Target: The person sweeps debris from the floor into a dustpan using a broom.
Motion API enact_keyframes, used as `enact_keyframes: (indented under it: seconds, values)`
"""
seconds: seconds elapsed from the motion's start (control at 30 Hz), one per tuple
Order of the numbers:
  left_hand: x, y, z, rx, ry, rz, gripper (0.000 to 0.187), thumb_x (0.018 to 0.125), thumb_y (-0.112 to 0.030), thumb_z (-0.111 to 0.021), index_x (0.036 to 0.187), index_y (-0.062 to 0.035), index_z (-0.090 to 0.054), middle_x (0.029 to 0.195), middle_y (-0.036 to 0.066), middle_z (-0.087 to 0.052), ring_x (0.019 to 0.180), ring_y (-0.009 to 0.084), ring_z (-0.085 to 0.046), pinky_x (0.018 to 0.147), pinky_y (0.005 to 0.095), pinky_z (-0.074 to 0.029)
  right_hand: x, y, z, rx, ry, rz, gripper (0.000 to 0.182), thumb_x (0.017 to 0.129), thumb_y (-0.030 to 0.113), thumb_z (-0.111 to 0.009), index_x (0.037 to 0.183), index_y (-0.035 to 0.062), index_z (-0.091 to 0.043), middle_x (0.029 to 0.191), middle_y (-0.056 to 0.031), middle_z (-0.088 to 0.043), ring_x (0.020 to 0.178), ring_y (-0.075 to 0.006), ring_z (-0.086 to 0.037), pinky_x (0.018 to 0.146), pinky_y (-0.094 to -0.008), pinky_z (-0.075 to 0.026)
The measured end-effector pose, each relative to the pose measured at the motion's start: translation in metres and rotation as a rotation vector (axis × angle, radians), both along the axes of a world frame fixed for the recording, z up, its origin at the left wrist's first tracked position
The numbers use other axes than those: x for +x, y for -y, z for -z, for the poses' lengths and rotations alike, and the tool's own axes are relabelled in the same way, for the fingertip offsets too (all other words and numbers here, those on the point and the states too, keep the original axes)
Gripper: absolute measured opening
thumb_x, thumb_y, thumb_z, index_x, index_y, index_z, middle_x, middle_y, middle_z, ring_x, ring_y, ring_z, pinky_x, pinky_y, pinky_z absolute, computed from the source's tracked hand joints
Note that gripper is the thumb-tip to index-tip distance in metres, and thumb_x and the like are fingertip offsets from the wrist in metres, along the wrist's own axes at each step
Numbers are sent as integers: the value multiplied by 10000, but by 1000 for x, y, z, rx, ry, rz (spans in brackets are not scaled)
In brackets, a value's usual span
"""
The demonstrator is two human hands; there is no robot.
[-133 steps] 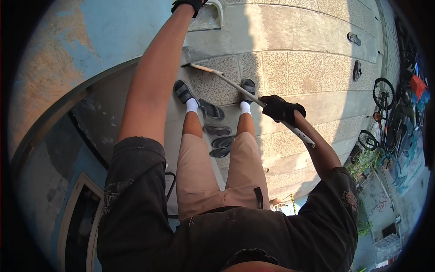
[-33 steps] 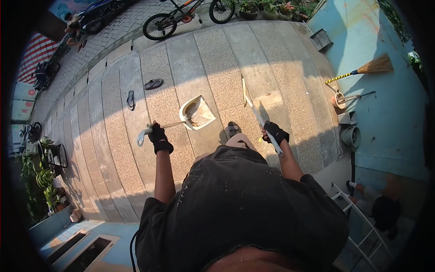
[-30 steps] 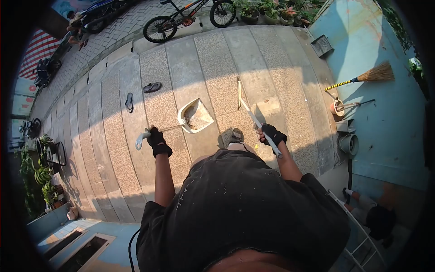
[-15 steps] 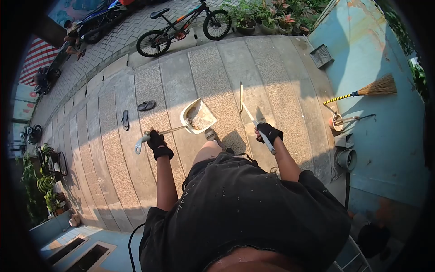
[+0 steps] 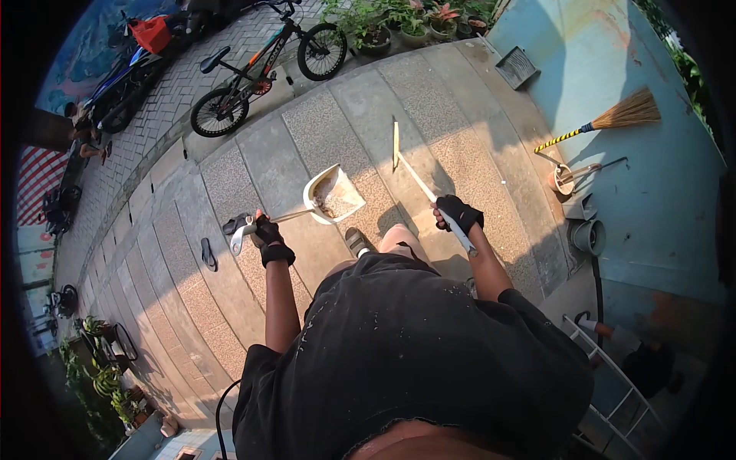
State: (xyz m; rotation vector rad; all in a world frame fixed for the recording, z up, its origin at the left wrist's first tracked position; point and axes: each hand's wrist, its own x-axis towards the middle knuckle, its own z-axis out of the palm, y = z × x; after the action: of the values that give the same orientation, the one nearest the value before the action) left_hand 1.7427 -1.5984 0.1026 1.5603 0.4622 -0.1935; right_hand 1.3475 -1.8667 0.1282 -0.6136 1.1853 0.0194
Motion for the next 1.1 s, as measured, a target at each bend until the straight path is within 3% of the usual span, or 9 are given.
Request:
enact_keyframes:
  seconds: [0.17,0.23,0.27,0.37,0.53,0.67,0.9,1.07,1.1]
  values:
    - [-7,42,-7,-1,-130,61,333,801,-399,-676,692,-135,-505,530,-38,-417,385,105,-321,389,291,-216,-12,37,5,-43,-7,-52,216,932,275,-476,852,76,-499,604,-1,-465,489,-110,-449,430,-258,-392]
    - [-13,64,2,-79,-42,88,324,800,-403,-675,730,-123,-528,592,-22,-466,445,113,-378,436,293,-268,-13,52,-13,-63,-21,-79,198,912,248,-479,879,55,-500,637,-13,-481,510,-117,-465,446,-262,-404]
    - [-17,77,6,23,-59,31,321,802,-394,-675,770,-105,-539,635,-15,-482,495,115,-401,477,292,-298,-17,61,-16,-85,-30,-107,190,891,222,-482,907,34,-500,671,-25,-497,531,-124,-481,463,-265,-416]
    - [-34,109,18,-39,-79,108,337,801,-394,-680,795,-86,-543,658,-11,-485,521,117,-401,499,295,-310,-45,97,6,-23,2,-92,186,890,217,-479,902,33,-506,659,-29,-492,534,-126,-484,464,-266,-416]
    - [-76,191,14,-5,16,104,350,820,-401,-660,743,-86,-525,619,-9,-458,499,111,-388,484,300,-298,-80,158,-13,-100,-97,-155,170,871,206,-515,879,36,-522,630,-40,-506,497,-135,-483,440,-275,-423]
    - [-109,252,7,-9,-40,112,338,824,-380,-663,706,-102,-511,614,-11,-458,483,111,-385,445,289,-277,-115,212,-15,-114,2,-144,168,870,213,-535,857,46,-525,621,-38,-506,488,-134,-482,426,-275,-414]
    - [-151,361,12,-61,-49,128,276,848,-323,-650,816,-86,-512,635,2,-479,433,120,-385,396,284,-258,-136,291,-32,-145,-15,-153,162,884,195,-514,847,38,-529,631,-37,-513,505,-129,-488,436,-267,-400]
    - [-156,447,27,-35,-69,250,245,860,-299,-639,794,-97,-516,640,7,-497,421,117,-384,390,282,-281,-134,346,-15,-78,-7,-35,209,867,228,-519,907,23,-516,657,-39,-519,509,-129,-488,446,-263,-410]
    - [-160,459,28,-40,-30,285,244,859,-299,-639,786,-100,-517,643,8,-504,423,118,-387,394,281,-290,-134,355,-12,-106,-38,-49,274,860,246,-514,1011,18,-530,667,-39,-521,514,-131,-491,448,-261,-413]
